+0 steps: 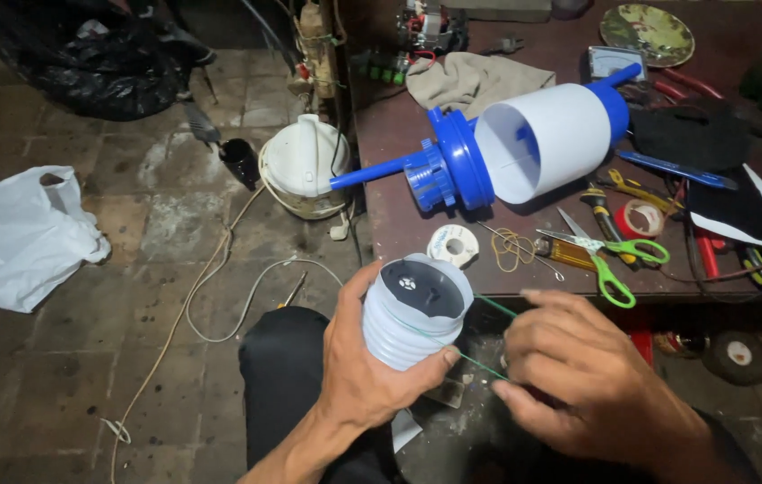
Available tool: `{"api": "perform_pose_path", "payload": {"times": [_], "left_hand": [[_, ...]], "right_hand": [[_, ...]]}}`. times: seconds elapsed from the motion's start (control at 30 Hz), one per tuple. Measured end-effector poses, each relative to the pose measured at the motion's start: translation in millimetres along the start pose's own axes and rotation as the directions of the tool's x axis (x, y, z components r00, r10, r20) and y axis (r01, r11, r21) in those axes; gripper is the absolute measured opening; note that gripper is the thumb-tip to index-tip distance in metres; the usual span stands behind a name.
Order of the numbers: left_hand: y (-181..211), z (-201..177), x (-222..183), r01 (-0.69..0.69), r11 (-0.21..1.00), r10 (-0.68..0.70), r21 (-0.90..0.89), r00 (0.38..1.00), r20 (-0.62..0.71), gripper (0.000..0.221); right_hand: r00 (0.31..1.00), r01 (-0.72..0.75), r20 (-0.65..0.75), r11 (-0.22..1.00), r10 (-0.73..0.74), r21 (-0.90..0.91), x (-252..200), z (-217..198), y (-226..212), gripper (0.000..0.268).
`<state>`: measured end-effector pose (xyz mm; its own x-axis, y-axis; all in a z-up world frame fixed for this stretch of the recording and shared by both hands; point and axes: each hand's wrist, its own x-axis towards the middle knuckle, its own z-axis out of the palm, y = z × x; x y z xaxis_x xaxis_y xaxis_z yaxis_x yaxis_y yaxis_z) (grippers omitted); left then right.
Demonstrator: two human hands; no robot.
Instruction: Assembling the internal components of a pump, specifically fitting a cap onto a bellows-like part and threading a string.
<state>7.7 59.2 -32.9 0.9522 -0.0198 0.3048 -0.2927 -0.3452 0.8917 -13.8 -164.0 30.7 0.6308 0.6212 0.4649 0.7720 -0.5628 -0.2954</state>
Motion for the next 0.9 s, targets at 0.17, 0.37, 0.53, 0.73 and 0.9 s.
{"api": "perform_pose_path", "payload": {"times": [0.17,0.37,0.53,0.73,0.9], "left_hand": [[1.1,-8.7,3.2,0.037,0.997,-0.035,-0.062,0.998,0.045,0.094],[0.2,-12.2,4.5,0.155,0.968,-0.131,-0.198,0.983,0.127,0.095],[-3.6,-9.9,4.3,0.127,0.938,-0.101,-0.323,0.99,0.095,0.094],[-5.6,-6.7,4.6,0.121,0.92,-0.091,-0.373,0.991,0.098,0.094],[-6.3,-2.0,3.7,0.27,0.725,-0.113,-0.634,0.954,0.276,0.099]], "right_hand": [[0.999,0.014,-0.041,0.955,-0.002,0.297,3.5,-10.6,-5.9,0.023],[0.998,-0.036,-0.038,0.915,0.056,0.402,-2.2,-24.5,-6.8,0.015],[0.991,-0.099,-0.054,0.94,0.123,0.327,-7.1,-26.3,0.3,0.013],[0.996,-0.082,0.028,0.99,0.079,0.118,-8.6,-31.1,4.5,0.023],[0.994,0.046,0.058,0.848,-0.09,0.529,1.7,-34.4,-2.1,0.035]]}}
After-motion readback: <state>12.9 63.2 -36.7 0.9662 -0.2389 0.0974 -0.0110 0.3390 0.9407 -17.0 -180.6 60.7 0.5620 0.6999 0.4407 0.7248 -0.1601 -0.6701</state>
